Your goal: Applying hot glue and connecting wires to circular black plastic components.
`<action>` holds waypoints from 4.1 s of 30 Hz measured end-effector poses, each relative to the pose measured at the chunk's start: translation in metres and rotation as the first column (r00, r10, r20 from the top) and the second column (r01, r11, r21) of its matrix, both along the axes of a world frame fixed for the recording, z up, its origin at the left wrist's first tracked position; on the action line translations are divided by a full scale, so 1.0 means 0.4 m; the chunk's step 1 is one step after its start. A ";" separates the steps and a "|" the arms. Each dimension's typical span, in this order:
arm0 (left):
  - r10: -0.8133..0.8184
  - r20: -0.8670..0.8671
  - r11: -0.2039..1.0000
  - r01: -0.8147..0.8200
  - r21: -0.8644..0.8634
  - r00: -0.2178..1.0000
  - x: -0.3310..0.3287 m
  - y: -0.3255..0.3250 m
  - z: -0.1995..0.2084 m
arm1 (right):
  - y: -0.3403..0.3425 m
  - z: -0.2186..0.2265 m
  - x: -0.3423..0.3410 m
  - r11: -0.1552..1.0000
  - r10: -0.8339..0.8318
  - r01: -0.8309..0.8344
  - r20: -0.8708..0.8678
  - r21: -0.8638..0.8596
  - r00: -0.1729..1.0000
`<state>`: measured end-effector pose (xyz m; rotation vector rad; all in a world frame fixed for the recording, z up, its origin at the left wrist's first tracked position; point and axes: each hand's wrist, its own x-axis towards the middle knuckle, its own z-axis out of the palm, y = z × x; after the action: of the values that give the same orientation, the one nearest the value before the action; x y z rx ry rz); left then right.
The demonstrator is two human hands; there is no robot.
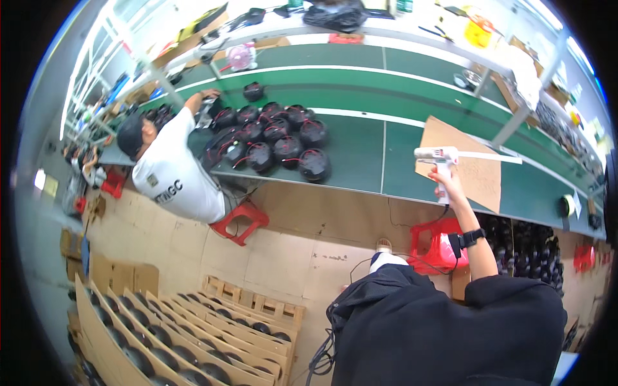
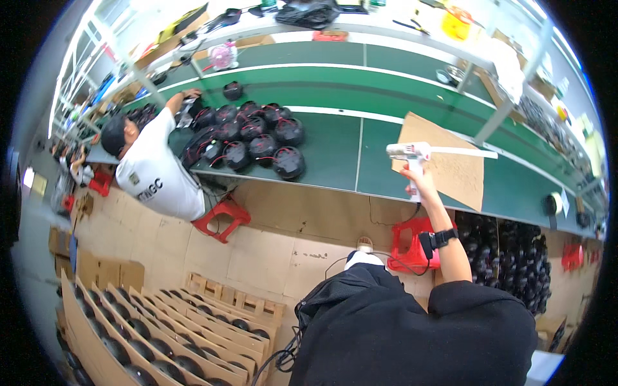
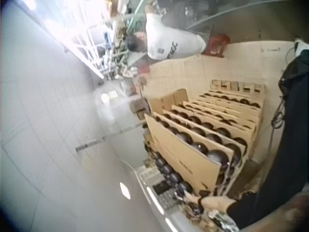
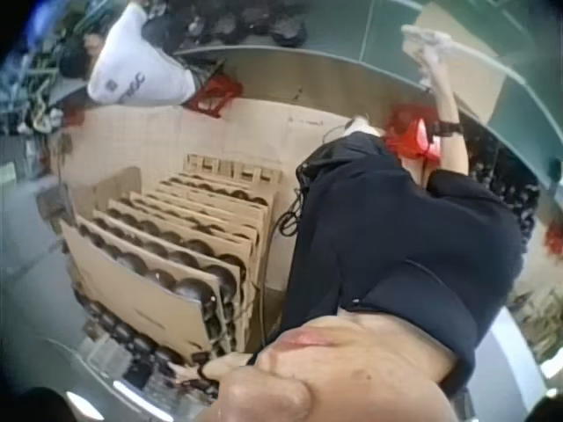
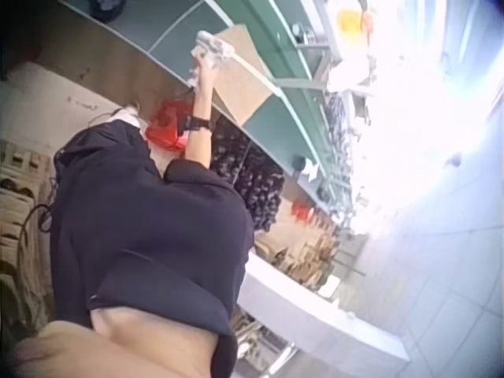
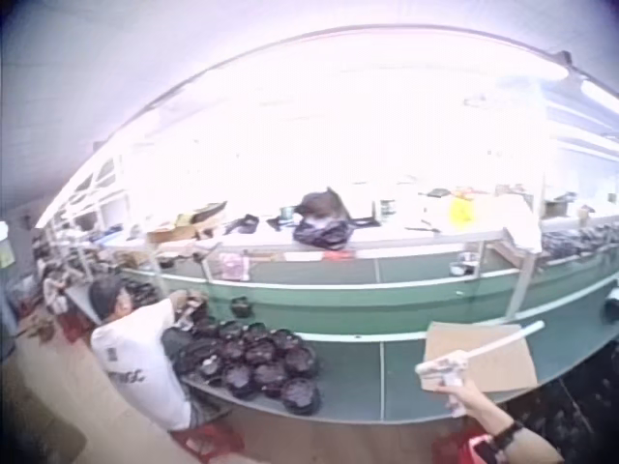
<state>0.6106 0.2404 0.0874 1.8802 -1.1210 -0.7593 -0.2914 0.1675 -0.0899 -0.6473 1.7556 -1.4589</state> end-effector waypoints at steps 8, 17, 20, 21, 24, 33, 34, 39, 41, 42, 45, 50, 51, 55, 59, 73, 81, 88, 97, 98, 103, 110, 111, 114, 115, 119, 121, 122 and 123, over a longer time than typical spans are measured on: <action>-0.236 0.173 0.969 0.218 0.116 0.956 -0.181 -0.090 -0.130 | 0.041 -0.045 -0.128 0.986 -0.010 0.017 -0.044 0.164 0.999; -0.316 0.324 0.944 0.262 0.198 0.892 -0.637 -0.113 -0.338 | 0.095 -0.224 -0.467 0.947 -0.087 0.122 -0.128 0.297 0.988; -0.296 0.395 0.952 0.234 0.198 0.869 -0.820 -0.083 -0.387 | 0.063 -0.260 -0.526 0.954 -0.047 0.067 -0.075 0.291 0.996; -0.311 0.414 0.947 0.241 0.213 0.855 -0.939 -0.103 -0.363 | 0.062 -0.265 -0.539 0.954 -0.053 0.070 -0.066 0.292 0.996; -0.495 -0.212 0.809 0.536 0.242 0.842 -1.259 -0.301 -0.572 | 0.069 -0.239 -0.568 0.939 0.008 0.004 -0.035 0.344 0.999; -0.986 0.002 0.119 0.693 0.711 0.168 -1.805 -0.681 -0.874 | 0.004 -0.182 -0.597 0.855 0.148 -0.090 -0.075 0.511 0.986; -0.987 0.025 0.132 0.702 0.700 0.160 -1.870 -0.716 -0.874 | -0.003 -0.177 -0.595 0.849 0.153 -0.096 -0.068 0.520 0.986; -0.998 0.059 0.031 0.761 0.648 -0.009 -2.073 -0.884 -0.905 | -0.075 -0.130 -0.557 0.800 0.240 -0.144 -0.090 0.582 0.967; -0.988 -0.058 -0.144 0.740 0.657 -0.141 -2.141 -0.987 -0.891 | -0.091 -0.122 -0.556 0.772 0.249 -0.140 -0.092 0.620 0.964; -0.985 -0.073 -0.164 0.714 0.680 -0.157 -2.178 -1.053 -0.861 | -0.101 -0.115 -0.557 0.772 0.249 -0.135 -0.100 0.621 0.963; -0.995 0.087 0.024 0.783 0.622 -0.039 -2.239 -1.279 -0.713 | -0.105 -0.087 -0.565 0.775 0.135 -0.059 -0.074 0.629 0.988; -0.820 0.430 0.557 0.698 0.450 0.377 -2.018 -1.752 -0.685 | -0.194 -0.057 -0.521 0.690 0.136 -0.026 -0.094 0.723 0.986; -0.749 0.426 0.655 0.663 0.363 0.507 -1.989 -1.823 -0.689 | -0.205 -0.060 -0.513 0.645 0.117 0.007 -0.108 0.764 0.987; -0.442 0.376 0.896 0.421 0.141 0.814 -1.819 -2.092 -0.752 | -0.240 -0.092 -0.510 0.598 0.161 0.013 -0.137 0.801 0.977; -0.288 0.358 0.940 0.333 -0.072 0.888 -1.772 -2.213 -0.781 | -0.261 -0.112 -0.511 0.553 0.086 0.085 -0.159 0.829 0.984; -0.207 0.540 0.953 0.292 -0.076 0.816 -1.736 -2.309 -0.866 | -0.311 -0.097 -0.515 0.517 0.010 0.073 -0.092 0.853 0.996; -0.300 0.570 0.937 0.349 0.026 0.765 -1.706 -2.342 -0.889 | -0.278 -0.104 -0.512 0.563 -0.055 0.109 -0.094 0.819 0.994; -0.294 0.677 0.907 0.420 -0.025 0.675 -1.772 -2.294 -0.905 | -0.247 -0.115 -0.497 0.584 -0.089 0.176 -0.153 0.793 0.984; -0.731 0.226 0.681 0.707 0.192 0.643 -1.979 -2.209 -0.761 | -0.187 -0.131 -0.484 0.649 -0.137 0.223 -0.177 0.727 0.975; -0.776 0.128 0.630 0.745 0.222 0.618 -2.031 -2.175 -0.717 | -0.184 -0.130 -0.485 0.663 -0.182 0.233 -0.148 0.712 0.972; -0.786 -0.382 0.455 0.873 0.175 0.487 -2.168 -1.966 -0.575 | -0.155 -0.129 -0.504 0.661 -0.247 0.222 -0.072 0.717 0.966; -0.870 -0.353 0.265 0.930 0.254 0.344 -2.324 -1.705 -0.459 | -0.108 -0.152 -0.519 0.720 -0.266 0.194 0.007 0.666 0.964; -0.928 -0.295 0.190 0.969 0.156 0.229 -2.325 -1.659 -0.468 | -0.104 -0.153 -0.516 0.737 -0.263 0.191 0.015 0.649 0.965; -0.986 0.158 -0.032 0.997 0.070 -0.043 -2.372 -1.461 -0.422 | -0.077 -0.178 -0.519 0.751 -0.304 0.222 0.027 0.622 0.952; -0.977 0.195 -0.073 0.993 0.091 -0.090 -2.393 -1.374 -0.399 | -0.055 -0.185 -0.528 0.770 -0.302 0.231 0.020 0.594 0.953; -0.877 0.374 -0.241 0.951 0.196 -0.300 -2.385 -1.071 -0.419 | -0.024 -0.203 -0.538 0.826 -0.249 0.126 0.155 0.550 0.956; -0.811 0.425 -0.316 0.913 0.258 -0.401 -2.397 -0.936 -0.465 | 0.000 -0.206 -0.543 0.842 -0.252 0.133 0.162 0.523 0.954; -0.778 0.428 -0.364 0.885 0.290 -0.460 -2.398 -0.891 -0.496 | 0.006 -0.211 -0.547 0.831 -0.286 0.155 0.172 0.534 0.943; -0.760 0.449 -0.407 0.883 0.236 -0.470 -2.403 -0.855 -0.533 | 0.009 -0.220 -0.552 0.850 -0.269 0.129 0.208 0.511 0.940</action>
<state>-0.3505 -0.1018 -0.1259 0.0482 -3.1305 -0.8209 -0.5120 0.1711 -0.1780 0.0104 1.9044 -1.0921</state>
